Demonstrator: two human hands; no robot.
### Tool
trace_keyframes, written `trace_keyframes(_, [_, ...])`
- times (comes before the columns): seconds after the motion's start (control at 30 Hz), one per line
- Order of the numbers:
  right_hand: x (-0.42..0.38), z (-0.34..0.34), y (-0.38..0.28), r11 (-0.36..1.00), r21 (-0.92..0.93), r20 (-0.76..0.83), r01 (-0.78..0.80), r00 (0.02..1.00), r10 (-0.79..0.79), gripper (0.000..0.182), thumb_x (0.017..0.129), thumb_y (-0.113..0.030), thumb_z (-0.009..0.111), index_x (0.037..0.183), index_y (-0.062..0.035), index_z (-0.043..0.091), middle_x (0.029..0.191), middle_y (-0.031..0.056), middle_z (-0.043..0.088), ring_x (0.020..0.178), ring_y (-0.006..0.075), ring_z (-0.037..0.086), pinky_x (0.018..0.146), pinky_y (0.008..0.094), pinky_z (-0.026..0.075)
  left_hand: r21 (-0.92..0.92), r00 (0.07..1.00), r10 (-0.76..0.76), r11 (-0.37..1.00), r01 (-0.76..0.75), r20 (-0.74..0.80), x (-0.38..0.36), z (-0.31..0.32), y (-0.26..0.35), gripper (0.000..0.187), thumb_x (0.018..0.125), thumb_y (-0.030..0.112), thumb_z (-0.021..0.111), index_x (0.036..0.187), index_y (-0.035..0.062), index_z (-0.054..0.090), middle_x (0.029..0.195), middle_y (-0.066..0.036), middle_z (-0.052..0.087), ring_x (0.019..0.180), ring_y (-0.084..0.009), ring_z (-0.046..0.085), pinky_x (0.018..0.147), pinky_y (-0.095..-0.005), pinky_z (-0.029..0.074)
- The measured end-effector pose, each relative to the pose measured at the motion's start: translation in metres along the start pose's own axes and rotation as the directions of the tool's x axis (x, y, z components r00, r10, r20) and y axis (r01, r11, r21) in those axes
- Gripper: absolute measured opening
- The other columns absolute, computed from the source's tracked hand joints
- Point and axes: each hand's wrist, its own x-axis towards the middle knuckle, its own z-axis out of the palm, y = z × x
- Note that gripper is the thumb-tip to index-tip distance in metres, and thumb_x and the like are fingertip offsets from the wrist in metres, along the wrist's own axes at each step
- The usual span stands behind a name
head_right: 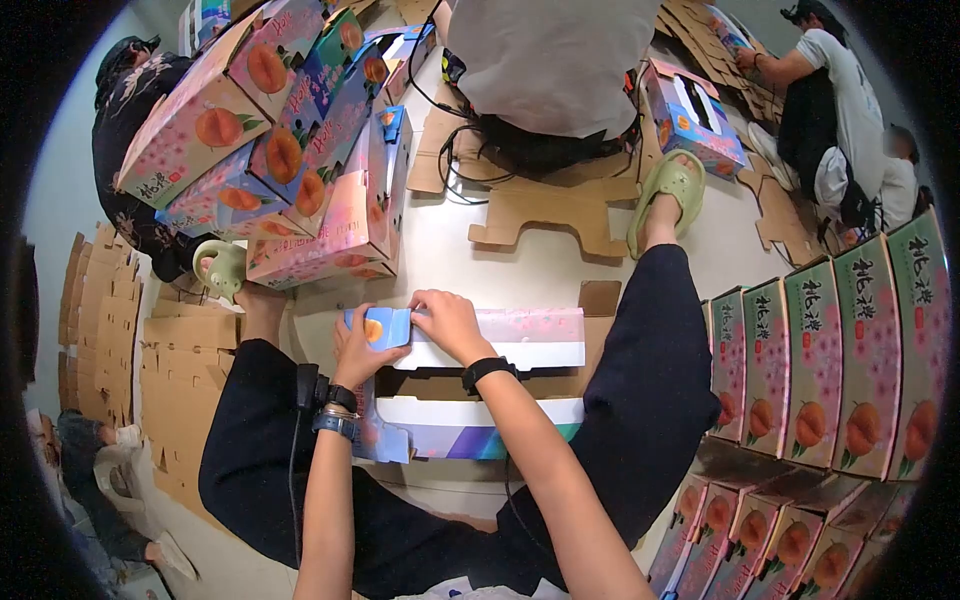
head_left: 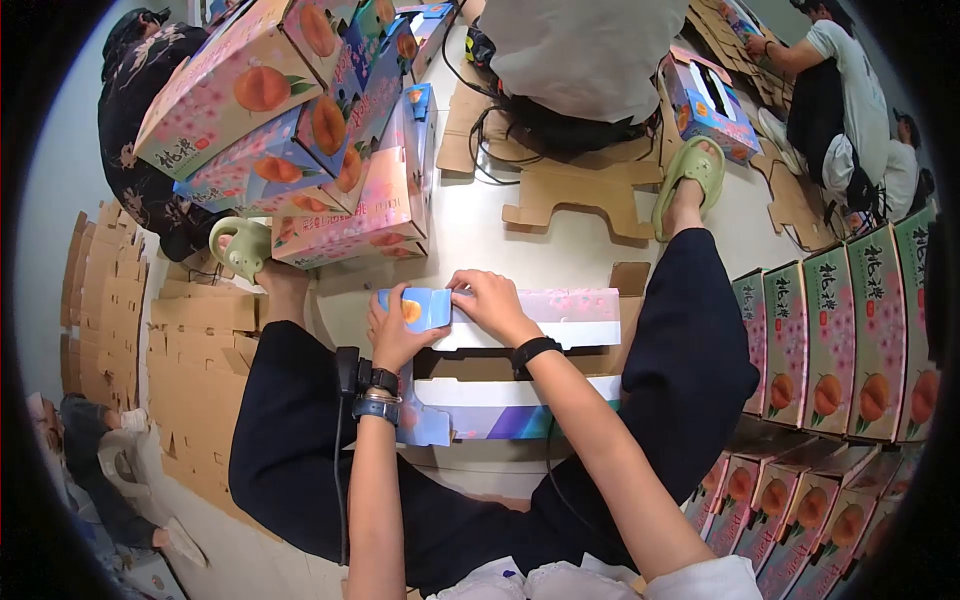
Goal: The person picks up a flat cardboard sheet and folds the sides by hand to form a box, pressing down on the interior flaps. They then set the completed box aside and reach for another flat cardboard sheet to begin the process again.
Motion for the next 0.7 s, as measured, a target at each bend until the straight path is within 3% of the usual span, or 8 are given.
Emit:
trace_keyframes(0.27, [0.0011, -0.0026, -0.0017, 0.999, -0.04, 0.013, 0.006, 1.0, -0.005, 0.017, 0.076, -0.023, 0.062, 0.081, -0.0077, 0.067, 0.076, 0.0127, 0.065, 0.077, 0.0296, 0.061, 0.068, 0.0394, 0.047, -0.033, 0.999, -0.031, 0.999, 0.032, 0.019, 0.0029, 0.002, -0.0013, 0.096, 0.05, 0.045, 0.083, 0.128, 0.0163, 0.037, 0.124, -0.021, 0.032, 0.113, -0.0394, 0.038, 0.094, -0.0471, 0.034])
trace_keyframes(0.33, [0.0017, -0.0027, -0.0027, 0.995, -0.091, 0.001, 0.035, 0.999, -0.035, 0.016, 0.076, -0.022, 0.062, 0.079, -0.0076, 0.068, 0.075, 0.0138, 0.064, 0.074, 0.0306, 0.061, 0.068, 0.0398, 0.047, -0.09, 0.995, -0.069, 0.993, 0.076, 0.076, 0.0033, -0.0001, -0.0002, 0.099, 0.048, 0.047, 0.083, 0.13, 0.0221, 0.034, 0.135, -0.02, 0.023, 0.121, -0.0416, 0.03, 0.093, -0.0543, 0.031])
trace_keyframes(0.7, [-0.0018, -0.0007, -0.0084, 0.985, -0.172, 0.015, 0.031, 0.999, -0.029, 0.016, 0.077, -0.022, 0.061, 0.077, -0.0075, 0.068, 0.071, 0.0142, 0.064, 0.07, 0.0302, 0.062, 0.066, 0.0399, 0.048, -0.041, 0.997, -0.073, 0.996, 0.074, 0.013, -0.0028, 0.0031, 0.0016, 0.099, 0.047, 0.047, 0.084, 0.13, 0.023, 0.034, 0.135, -0.02, 0.023, 0.12, -0.0421, 0.031, 0.094, -0.0514, 0.031])
